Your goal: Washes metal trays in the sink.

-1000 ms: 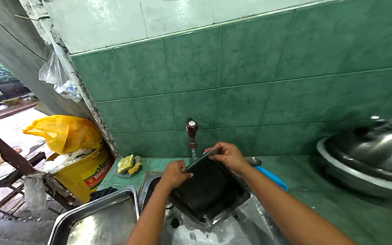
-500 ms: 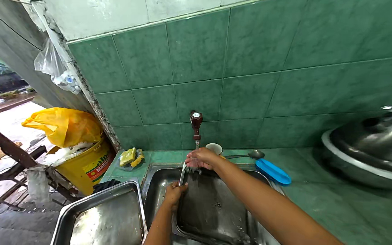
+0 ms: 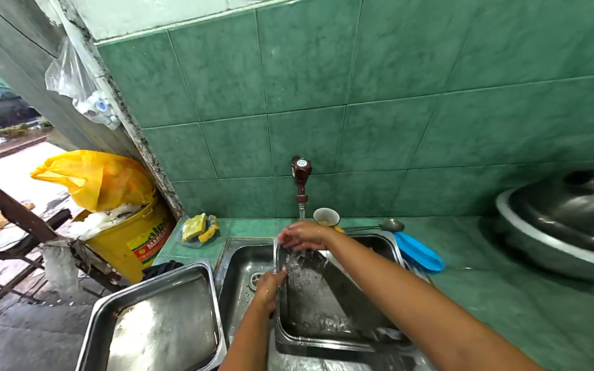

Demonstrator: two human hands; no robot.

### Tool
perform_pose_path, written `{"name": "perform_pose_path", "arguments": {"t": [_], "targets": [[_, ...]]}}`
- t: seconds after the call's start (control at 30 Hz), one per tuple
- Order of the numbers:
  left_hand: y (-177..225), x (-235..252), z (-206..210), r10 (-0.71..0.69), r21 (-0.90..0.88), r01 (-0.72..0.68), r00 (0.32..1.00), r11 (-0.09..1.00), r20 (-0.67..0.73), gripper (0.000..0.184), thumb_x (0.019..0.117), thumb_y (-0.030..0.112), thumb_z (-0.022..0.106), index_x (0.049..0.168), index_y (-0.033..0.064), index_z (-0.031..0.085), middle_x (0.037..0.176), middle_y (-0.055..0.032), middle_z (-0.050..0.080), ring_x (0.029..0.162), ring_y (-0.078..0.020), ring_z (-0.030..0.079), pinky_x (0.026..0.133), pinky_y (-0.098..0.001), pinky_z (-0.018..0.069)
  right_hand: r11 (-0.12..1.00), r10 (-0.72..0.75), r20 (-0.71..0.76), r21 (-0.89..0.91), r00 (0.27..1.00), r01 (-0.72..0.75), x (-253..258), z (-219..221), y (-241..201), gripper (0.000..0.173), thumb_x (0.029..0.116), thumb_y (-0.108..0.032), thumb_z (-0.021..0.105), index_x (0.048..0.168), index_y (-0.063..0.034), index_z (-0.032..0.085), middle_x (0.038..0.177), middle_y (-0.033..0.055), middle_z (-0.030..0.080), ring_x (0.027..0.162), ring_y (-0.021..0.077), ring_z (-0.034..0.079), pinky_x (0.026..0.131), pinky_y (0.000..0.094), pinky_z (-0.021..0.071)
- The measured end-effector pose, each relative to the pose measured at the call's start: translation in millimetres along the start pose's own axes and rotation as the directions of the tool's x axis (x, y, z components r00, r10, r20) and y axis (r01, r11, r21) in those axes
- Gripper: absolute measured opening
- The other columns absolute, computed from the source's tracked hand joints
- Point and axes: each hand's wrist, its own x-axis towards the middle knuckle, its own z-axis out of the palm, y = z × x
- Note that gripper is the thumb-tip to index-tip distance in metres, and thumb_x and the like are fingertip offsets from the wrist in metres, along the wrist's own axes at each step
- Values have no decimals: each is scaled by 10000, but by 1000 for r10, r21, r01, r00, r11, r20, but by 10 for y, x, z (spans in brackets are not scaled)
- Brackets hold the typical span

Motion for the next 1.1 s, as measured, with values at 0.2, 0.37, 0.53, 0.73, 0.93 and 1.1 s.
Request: {"name": "perform_pose_path", "arguments": {"t": [0.2,0.37,0.53,0.73,0.93,1.1], "targets": [[637,-96,-89,102,479,-72,994,875,-38,353,987,283,686,1121,-42,652,1010,-168,674,893,-237,649,824,-431,544,982,-67,-166,-187,984,35,-116,-130,-108,494,1125,-337,387,1300,77,594,1268,198,649,1152,244,622,1039,431,464],[1583,-497,97,165,951,-83,986,298,34,454,1015,402,618,1081,-44,667,1046,-271,660,1020,-423,640,896,-630,485,921,9,-254,-375,967,-107,-216,-199,-191,512,1107,-370,450,1185,103,633,1173,273,628,1074,340,607,967,530,460],[2096,-1003,581,205,995,-32,977,-96,51,417,1008,366,617,1147,-24,665,1125,-262,667,1104,-436,644,901,-645,507,977,-19,-290,-210,957,-44,-197,-138,-126,449,1113,-327,439,1172,68,644,1107,202,668,957,266,643,881,468,516],[2062,-868,273,296,992,-38,955,120,1,539,1003,399,635,1332,-14,529,1142,-273,652,1095,-453,641,911,-653,505,945,-55,-348,284,936,161,-190,-21,-23,424,1117,-413,384,946,-62,551,666,-1,509,518,99,509,504,257,471],[1058,-429,-505,363,593,-234,926,770,-107,425,1037,307,604,1359,31,571,1189,-223,664,1071,-330,658,937,-539,529,899,-312,-452,-424,836,106,-304,40,414,54,888,0,655,917,46,650,878,209,626,846,348,617,755,557,502],[285,-549,-383,304,232,-252,926,939,-223,407,1074,217,529,1392,-38,540,1270,-214,643,1107,-238,647,965,-422,530,773,-130,-552,-577,824,-265,-327,148,946,806,995,-421,622,1564,60,313,1664,307,162,1562,463,101,1238,650,126]]}}
